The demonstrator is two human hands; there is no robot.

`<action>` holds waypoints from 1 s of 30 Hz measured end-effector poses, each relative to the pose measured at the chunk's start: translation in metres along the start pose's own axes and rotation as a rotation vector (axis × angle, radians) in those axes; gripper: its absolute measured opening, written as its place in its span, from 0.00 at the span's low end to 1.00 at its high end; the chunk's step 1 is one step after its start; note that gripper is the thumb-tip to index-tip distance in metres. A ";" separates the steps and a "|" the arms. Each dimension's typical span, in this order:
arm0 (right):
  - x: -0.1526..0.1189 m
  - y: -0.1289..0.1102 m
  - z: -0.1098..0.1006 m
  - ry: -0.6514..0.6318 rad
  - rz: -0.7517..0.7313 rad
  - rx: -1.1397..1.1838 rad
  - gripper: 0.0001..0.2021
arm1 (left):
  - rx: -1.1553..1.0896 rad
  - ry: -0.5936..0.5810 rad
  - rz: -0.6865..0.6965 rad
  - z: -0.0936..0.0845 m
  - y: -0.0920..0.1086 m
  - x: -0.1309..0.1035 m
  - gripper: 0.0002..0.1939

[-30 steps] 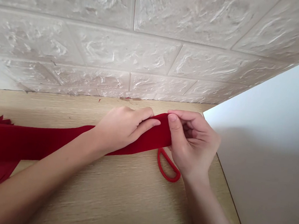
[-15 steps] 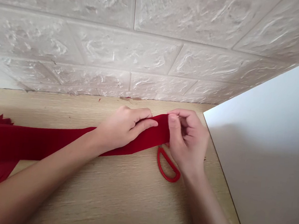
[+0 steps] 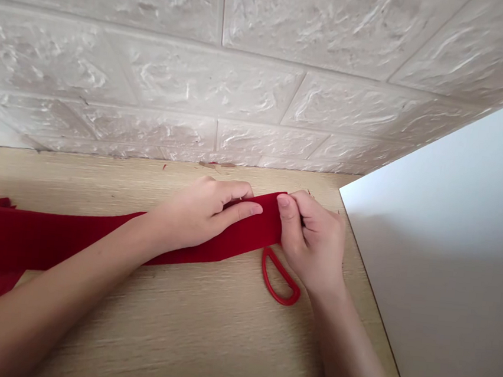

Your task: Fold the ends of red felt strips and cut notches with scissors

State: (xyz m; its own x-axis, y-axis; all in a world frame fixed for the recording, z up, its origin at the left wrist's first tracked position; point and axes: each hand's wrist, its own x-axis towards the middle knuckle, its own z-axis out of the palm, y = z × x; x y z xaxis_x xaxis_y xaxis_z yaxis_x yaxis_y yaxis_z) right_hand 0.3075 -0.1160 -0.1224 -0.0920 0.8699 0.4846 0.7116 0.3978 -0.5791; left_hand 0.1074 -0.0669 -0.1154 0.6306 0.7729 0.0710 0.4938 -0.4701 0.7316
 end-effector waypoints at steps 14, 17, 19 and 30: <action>-0.001 0.001 -0.002 0.032 0.061 -0.060 0.17 | 0.314 -0.004 0.062 -0.011 -0.015 -0.001 0.20; -0.002 -0.001 0.000 0.027 0.031 -0.045 0.17 | 0.316 -0.066 0.024 -0.014 -0.013 -0.001 0.22; -0.002 -0.003 0.001 0.024 0.004 -0.036 0.17 | 0.336 -0.081 0.013 -0.014 -0.009 -0.001 0.22; -0.004 -0.003 0.003 0.006 -0.059 -0.078 0.18 | 0.211 0.045 0.113 -0.002 -0.009 -0.004 0.15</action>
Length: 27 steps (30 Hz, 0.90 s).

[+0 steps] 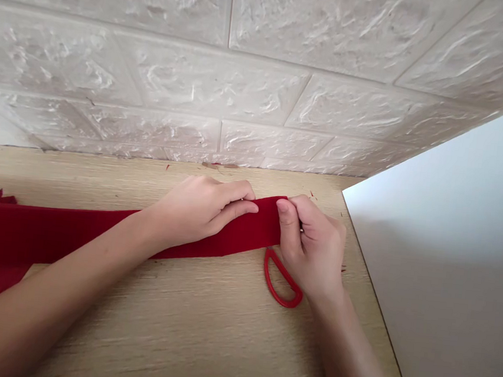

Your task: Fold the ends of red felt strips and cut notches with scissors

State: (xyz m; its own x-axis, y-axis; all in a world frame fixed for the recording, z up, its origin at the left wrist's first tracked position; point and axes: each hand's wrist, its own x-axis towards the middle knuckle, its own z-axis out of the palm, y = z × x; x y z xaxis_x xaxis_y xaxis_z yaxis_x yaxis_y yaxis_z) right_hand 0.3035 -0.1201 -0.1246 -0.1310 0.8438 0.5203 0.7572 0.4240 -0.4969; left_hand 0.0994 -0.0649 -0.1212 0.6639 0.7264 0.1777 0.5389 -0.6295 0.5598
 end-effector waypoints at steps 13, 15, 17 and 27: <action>-0.001 -0.002 0.002 0.018 0.016 -0.021 0.20 | -0.141 0.009 0.052 0.003 0.001 0.000 0.12; -0.001 -0.002 0.003 0.025 0.015 -0.009 0.20 | -0.156 0.019 0.056 0.003 0.002 0.000 0.12; -0.001 -0.002 0.003 0.027 0.026 -0.007 0.20 | -0.159 0.019 0.055 0.004 0.002 0.000 0.11; 0.002 0.005 -0.001 -0.073 0.141 -0.011 0.21 | -0.146 -0.019 0.005 0.011 -0.002 -0.001 0.12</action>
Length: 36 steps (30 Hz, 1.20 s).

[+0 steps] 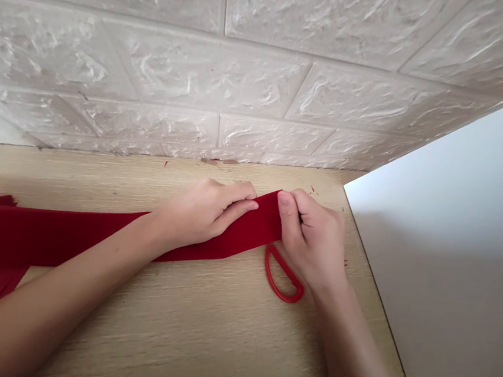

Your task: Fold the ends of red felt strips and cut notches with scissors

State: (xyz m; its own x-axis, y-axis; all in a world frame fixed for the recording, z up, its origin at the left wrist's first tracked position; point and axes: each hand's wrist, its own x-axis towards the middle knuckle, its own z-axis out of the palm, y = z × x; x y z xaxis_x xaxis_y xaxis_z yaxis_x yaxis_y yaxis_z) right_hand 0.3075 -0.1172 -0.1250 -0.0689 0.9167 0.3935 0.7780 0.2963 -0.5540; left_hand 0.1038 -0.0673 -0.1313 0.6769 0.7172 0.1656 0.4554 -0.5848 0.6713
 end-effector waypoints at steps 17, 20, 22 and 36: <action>-0.062 0.008 -0.048 -0.557 0.352 -0.223 0.24 | -0.001 0.160 -0.100 -0.018 0.006 0.001 0.13; -0.059 0.005 -0.048 -0.595 0.339 -0.233 0.23 | -0.006 0.167 -0.129 -0.022 0.007 0.001 0.13; -0.058 0.002 -0.047 -0.578 0.327 -0.237 0.21 | 0.002 0.172 -0.147 -0.024 0.007 0.001 0.14; -0.075 -0.008 -0.036 -0.268 0.526 0.870 0.31 | 0.107 0.405 -0.189 -0.062 0.014 -0.007 0.13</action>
State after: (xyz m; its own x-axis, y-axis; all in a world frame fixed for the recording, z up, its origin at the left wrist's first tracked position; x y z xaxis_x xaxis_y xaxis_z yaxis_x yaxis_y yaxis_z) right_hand 0.3287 -0.1978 -0.1234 -0.0712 0.9835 -0.1660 0.0404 -0.1635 -0.9857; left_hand 0.0695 -0.0563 -0.0781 0.3055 0.8928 0.3311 0.6205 -0.4504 0.6420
